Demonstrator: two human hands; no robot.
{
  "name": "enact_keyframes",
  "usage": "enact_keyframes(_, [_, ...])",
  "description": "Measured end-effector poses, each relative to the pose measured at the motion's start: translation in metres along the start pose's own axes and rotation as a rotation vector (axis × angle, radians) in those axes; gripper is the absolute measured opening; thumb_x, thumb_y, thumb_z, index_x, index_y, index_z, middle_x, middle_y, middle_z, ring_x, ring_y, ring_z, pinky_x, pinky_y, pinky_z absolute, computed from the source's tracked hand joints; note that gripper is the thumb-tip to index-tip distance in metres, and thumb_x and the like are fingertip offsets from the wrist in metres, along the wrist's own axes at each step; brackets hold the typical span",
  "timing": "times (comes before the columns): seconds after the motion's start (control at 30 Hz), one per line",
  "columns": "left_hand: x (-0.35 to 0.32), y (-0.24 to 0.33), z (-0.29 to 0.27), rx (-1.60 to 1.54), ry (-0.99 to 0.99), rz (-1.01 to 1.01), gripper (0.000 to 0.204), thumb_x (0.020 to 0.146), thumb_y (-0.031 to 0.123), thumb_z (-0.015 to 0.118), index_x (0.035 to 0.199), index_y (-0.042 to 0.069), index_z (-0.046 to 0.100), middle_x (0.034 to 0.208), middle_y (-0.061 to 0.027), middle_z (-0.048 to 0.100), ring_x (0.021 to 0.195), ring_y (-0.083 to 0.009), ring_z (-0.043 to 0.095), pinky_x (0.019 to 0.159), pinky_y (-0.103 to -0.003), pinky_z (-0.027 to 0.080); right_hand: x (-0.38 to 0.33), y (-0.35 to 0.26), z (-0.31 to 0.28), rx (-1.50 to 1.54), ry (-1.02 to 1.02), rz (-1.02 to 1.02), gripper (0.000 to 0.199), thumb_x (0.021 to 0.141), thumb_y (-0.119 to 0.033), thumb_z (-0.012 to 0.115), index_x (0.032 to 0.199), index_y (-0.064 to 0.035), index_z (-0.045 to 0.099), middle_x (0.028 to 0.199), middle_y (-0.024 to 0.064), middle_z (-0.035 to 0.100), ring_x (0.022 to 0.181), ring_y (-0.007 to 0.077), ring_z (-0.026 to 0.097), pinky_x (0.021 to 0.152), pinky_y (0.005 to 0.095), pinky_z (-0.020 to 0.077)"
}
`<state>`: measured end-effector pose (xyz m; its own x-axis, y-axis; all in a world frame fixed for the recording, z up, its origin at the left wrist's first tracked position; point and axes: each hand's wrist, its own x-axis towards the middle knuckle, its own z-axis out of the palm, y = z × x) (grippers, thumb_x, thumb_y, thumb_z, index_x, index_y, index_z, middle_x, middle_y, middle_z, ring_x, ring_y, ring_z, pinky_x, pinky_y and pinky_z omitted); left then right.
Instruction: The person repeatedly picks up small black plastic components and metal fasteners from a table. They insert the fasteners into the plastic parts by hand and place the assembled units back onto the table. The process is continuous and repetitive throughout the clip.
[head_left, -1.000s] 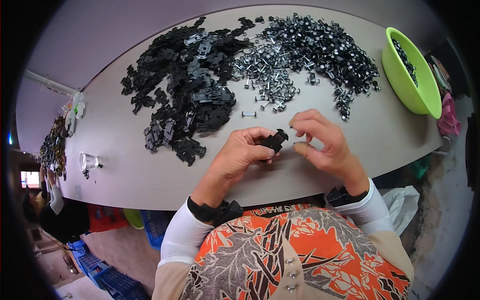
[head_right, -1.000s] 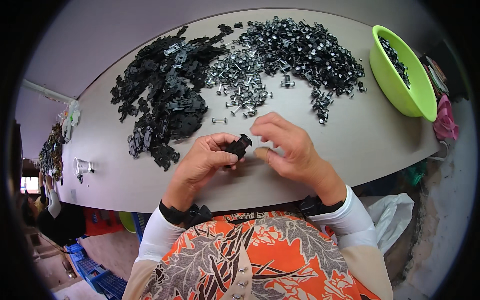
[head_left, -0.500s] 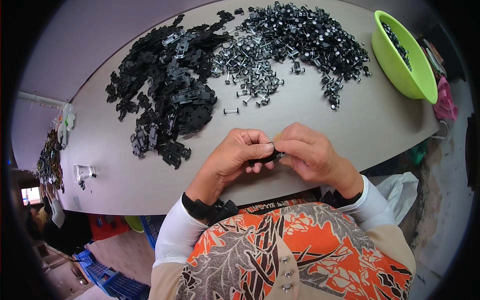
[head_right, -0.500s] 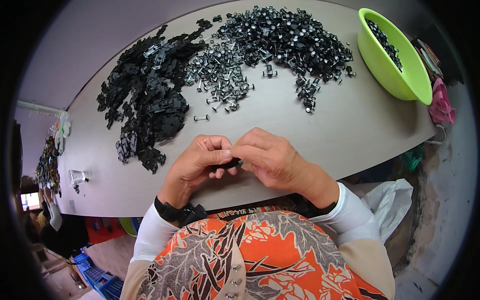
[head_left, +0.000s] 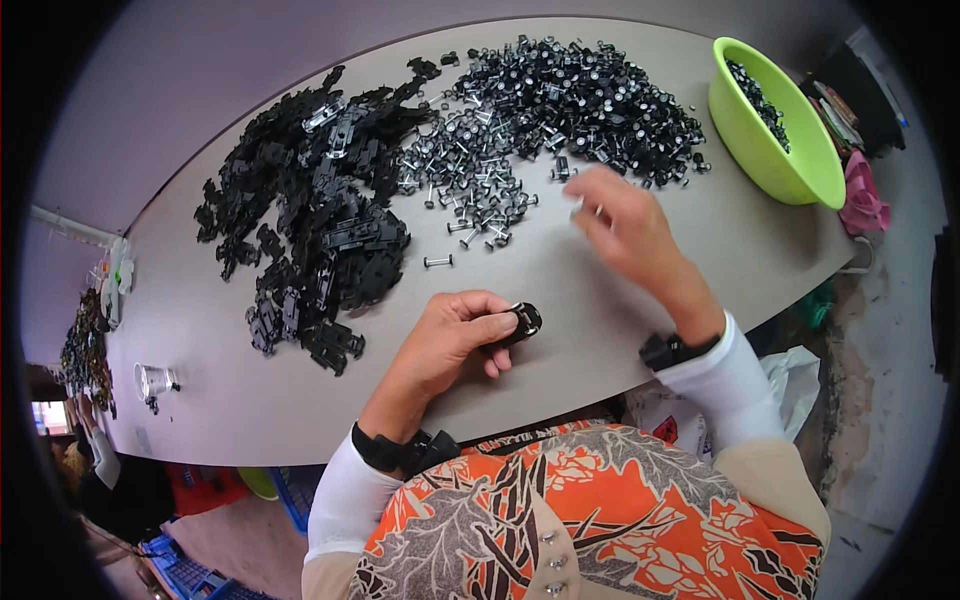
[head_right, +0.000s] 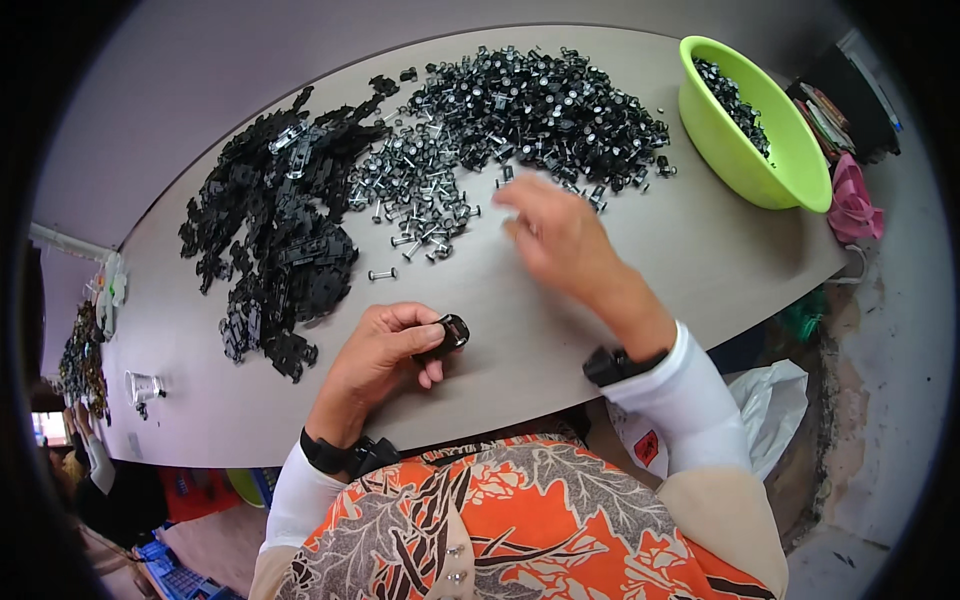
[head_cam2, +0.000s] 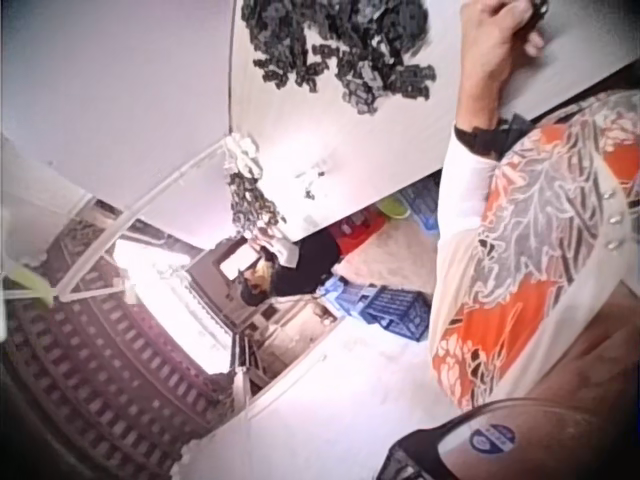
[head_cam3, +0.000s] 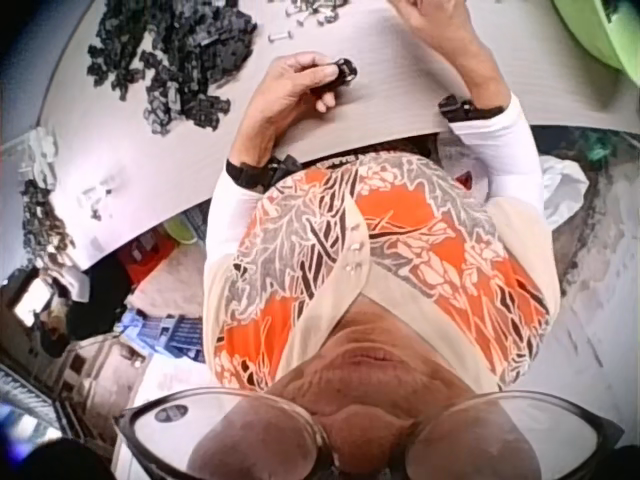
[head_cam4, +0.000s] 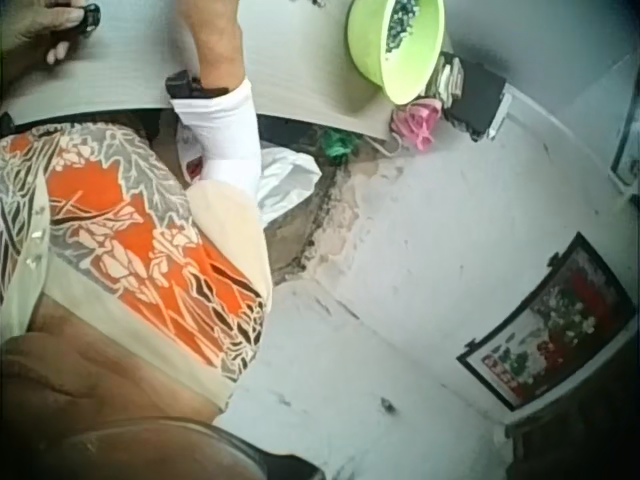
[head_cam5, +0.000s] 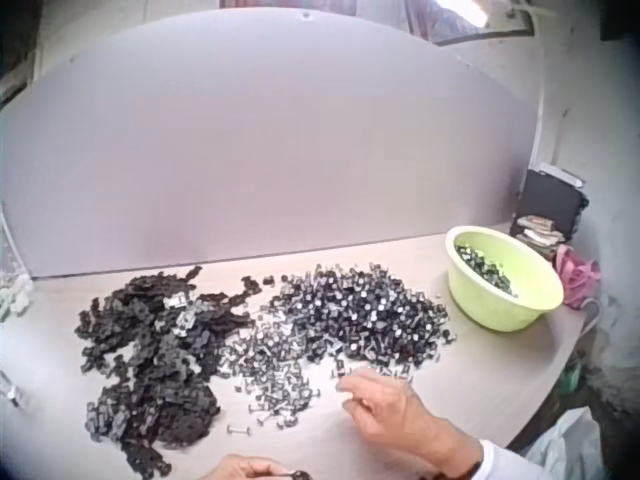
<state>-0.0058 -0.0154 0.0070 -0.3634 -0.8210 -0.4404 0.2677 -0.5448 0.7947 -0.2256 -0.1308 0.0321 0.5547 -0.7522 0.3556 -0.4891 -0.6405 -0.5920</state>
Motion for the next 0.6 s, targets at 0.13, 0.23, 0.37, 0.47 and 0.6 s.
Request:
enact_keyframes(0.13, [0.001,0.008,0.001,0.021,-0.016,0.013,0.023,0.088,0.014,0.064,0.104,-0.003,0.062,0.082,-0.0106,0.067,0.056,-0.0107,0.059,0.048,-0.020,0.047,0.036,0.036,0.013,-0.303,0.120,-0.093,0.013,0.077,-0.001,0.058,0.089,-0.0035,0.059,0.086,0.0112,0.056,0.081,0.0312,0.060,0.071,0.0418,0.0495])
enact_keyframes(0.23, [0.001,0.005,-0.004,-0.004,-0.015,0.034,0.028,0.088,0.013,0.063,0.111,-0.003,0.060,0.084,-0.0110,0.067,0.057,-0.0103,0.059,0.049,-0.020,0.046,0.042,0.040,0.027,-0.375,0.011,-0.030,0.018,0.076,-0.001,0.059,0.094,-0.0038,0.059,0.092,0.0116,0.056,0.083,0.0318,0.059,0.070,0.0413,0.0477])
enact_keyframes(0.37, [0.001,0.003,-0.005,-0.072,-0.013,0.041,0.033,0.088,0.012,0.062,0.117,-0.003,0.056,0.090,-0.0117,0.067,0.060,-0.0095,0.059,0.050,-0.020,0.047,0.029,0.038,0.029,-0.332,-0.037,-0.049,0.019,0.073,-0.002,0.060,0.092,-0.0033,0.061,0.084,0.0113,0.056,0.076,0.0308,0.059,0.067,0.0398,0.0473])
enact_keyframes(0.47, [0.001,0.003,-0.005,-0.083,-0.013,0.055,0.035,0.088,0.011,0.061,0.119,-0.003,0.054,0.092,-0.0102,0.067,0.062,-0.0085,0.059,0.051,-0.019,0.046,0.012,0.015,0.015,-0.090,-0.090,0.041,0.017,0.074,-0.003,0.057,0.089,-0.0012,0.064,0.081,0.0164,0.060,0.073,0.0344,0.061,0.066,0.0422,0.0478])
enact_keyframes(0.6, [0.000,0.004,-0.001,-0.048,-0.011,0.058,0.038,0.086,0.008,0.061,0.121,-0.004,0.052,0.094,-0.0106,0.067,0.062,-0.0086,0.058,0.051,-0.020,0.046,-0.019,-0.005,0.009,0.012,-0.092,0.189,0.014,0.075,-0.012,0.062,0.075,0.0020,0.062,0.069,0.0182,0.062,0.060,0.0343,0.060,0.054,0.0413,0.0458])
